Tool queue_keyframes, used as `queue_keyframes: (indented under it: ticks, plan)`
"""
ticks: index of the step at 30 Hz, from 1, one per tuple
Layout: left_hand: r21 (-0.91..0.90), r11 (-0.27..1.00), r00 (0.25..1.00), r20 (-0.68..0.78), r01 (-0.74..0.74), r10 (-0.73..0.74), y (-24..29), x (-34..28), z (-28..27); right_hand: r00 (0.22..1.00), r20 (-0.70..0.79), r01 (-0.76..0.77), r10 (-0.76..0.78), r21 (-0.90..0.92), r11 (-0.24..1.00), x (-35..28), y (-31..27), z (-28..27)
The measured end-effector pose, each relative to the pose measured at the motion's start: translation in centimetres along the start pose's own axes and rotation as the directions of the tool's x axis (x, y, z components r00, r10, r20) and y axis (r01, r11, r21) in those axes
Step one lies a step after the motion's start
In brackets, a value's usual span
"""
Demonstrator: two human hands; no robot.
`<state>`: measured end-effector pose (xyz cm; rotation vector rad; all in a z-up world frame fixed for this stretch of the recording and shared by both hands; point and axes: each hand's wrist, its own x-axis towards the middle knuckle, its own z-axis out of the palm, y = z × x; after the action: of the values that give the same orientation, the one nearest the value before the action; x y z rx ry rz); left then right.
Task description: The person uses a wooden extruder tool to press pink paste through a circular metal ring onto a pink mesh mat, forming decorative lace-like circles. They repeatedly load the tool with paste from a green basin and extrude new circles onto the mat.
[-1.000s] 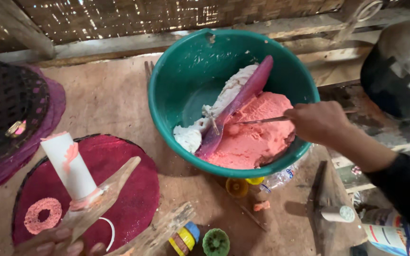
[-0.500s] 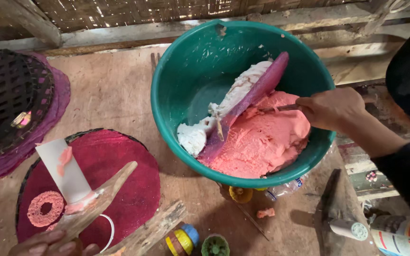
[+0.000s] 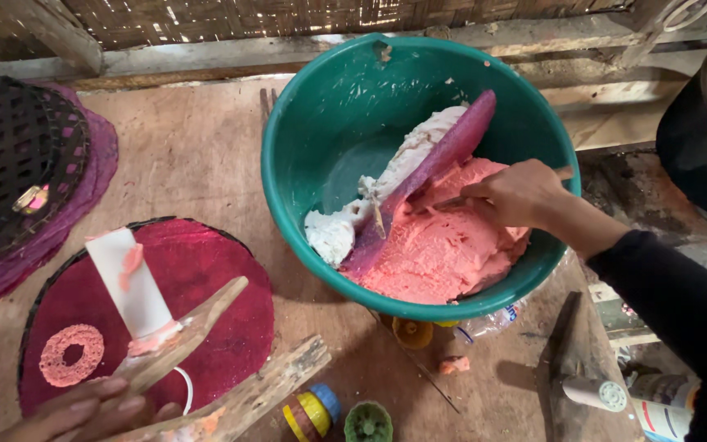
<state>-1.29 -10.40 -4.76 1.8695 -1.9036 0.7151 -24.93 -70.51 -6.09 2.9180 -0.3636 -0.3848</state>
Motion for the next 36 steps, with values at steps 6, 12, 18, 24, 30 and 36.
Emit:
queue_keyframes:
  ticks: [6,12,18,24,30,36]
  plan:
    - [-0.001,1.000,1.000,0.000,-0.027,0.027,0.8,0.9,-0.8,0.997,-0.028,0.070,-0.069,0.060,0.996,-1.1,-1.2,0.5]
    - [-0.018,0.999,0.999,-0.029,-0.042,0.041,1.4,3.1,-1.8,0.972,-0.214,0.130,-0.100,0.128,0.983,-6.4,-1.9,-2.0]
    - [-0.192,0.981,0.974,-0.217,0.028,-0.070,5.0,7.1,-1.6,0.981,-0.132,-0.147,0.142,-0.025,0.989,-16.2,-4.3,-7.8]
    - [-0.761,0.626,0.725,-0.332,0.172,-0.603,10.6,13.4,3.2,0.823,-0.562,-0.031,0.079,0.094,0.995,-25.9,-11.7,-12.9]
    - [-0.316,0.928,0.865,-0.390,0.195,-0.314,10.7,13.4,2.1,0.761,-0.648,0.021,-0.035,-0.030,0.999,-25.7,-21.7,-16.5]
    - [-0.308,0.933,0.880,-0.369,0.187,-0.298,10.2,12.8,-0.4,0.778,-0.615,-0.057,-0.127,-0.271,0.961,-22.9,-30.5,-15.7]
